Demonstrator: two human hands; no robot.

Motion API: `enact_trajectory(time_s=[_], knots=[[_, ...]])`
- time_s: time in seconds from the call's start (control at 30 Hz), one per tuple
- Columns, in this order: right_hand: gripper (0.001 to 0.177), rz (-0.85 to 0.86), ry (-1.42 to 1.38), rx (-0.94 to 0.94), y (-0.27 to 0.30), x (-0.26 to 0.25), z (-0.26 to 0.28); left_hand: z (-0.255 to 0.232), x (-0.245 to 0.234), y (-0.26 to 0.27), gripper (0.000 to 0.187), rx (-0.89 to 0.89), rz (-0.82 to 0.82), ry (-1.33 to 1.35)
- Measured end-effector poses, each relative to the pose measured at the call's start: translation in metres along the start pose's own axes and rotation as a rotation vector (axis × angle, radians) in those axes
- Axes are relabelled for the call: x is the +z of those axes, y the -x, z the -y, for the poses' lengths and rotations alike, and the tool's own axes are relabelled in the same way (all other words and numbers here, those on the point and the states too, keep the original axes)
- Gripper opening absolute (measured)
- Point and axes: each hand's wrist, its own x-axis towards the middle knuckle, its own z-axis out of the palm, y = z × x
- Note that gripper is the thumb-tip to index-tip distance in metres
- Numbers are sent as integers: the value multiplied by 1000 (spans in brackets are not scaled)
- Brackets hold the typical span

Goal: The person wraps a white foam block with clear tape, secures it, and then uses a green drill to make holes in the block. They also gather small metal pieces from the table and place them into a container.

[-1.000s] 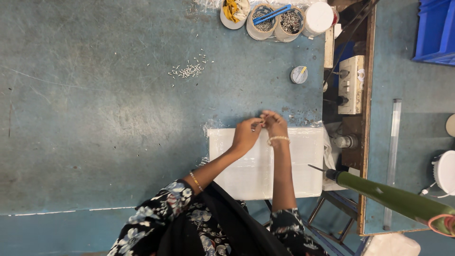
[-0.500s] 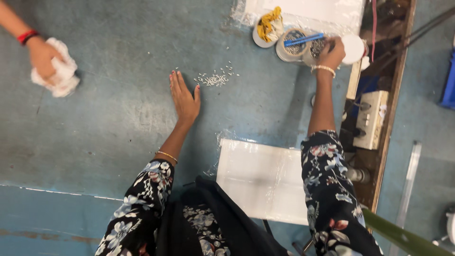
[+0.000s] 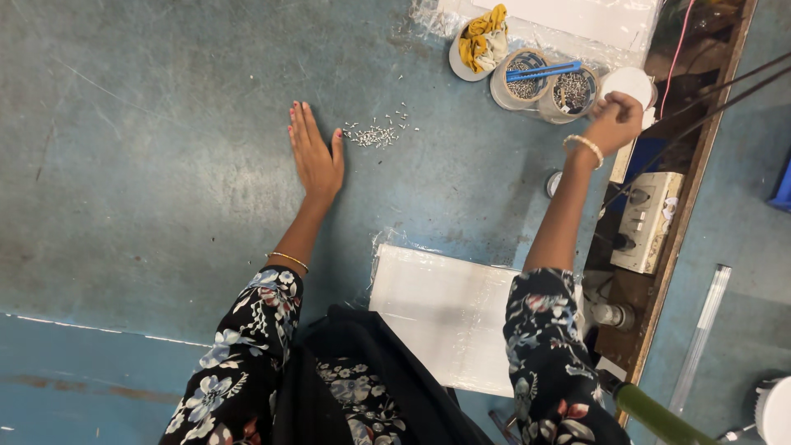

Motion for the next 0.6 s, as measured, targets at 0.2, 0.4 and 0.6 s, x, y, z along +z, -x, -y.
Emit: enact_trajectory(time_s=[0.2, 0.4, 0.6], knots=[[10, 458, 287, -292, 147, 46, 50, -9, 6, -23, 75, 108, 60, -37], [33, 752, 335, -257, 211, 117, 60, -39, 14, -3, 77, 341, 223, -3], [53, 1054, 524, -436, 208, 172, 42, -56, 1, 28, 71, 489, 349, 176]])
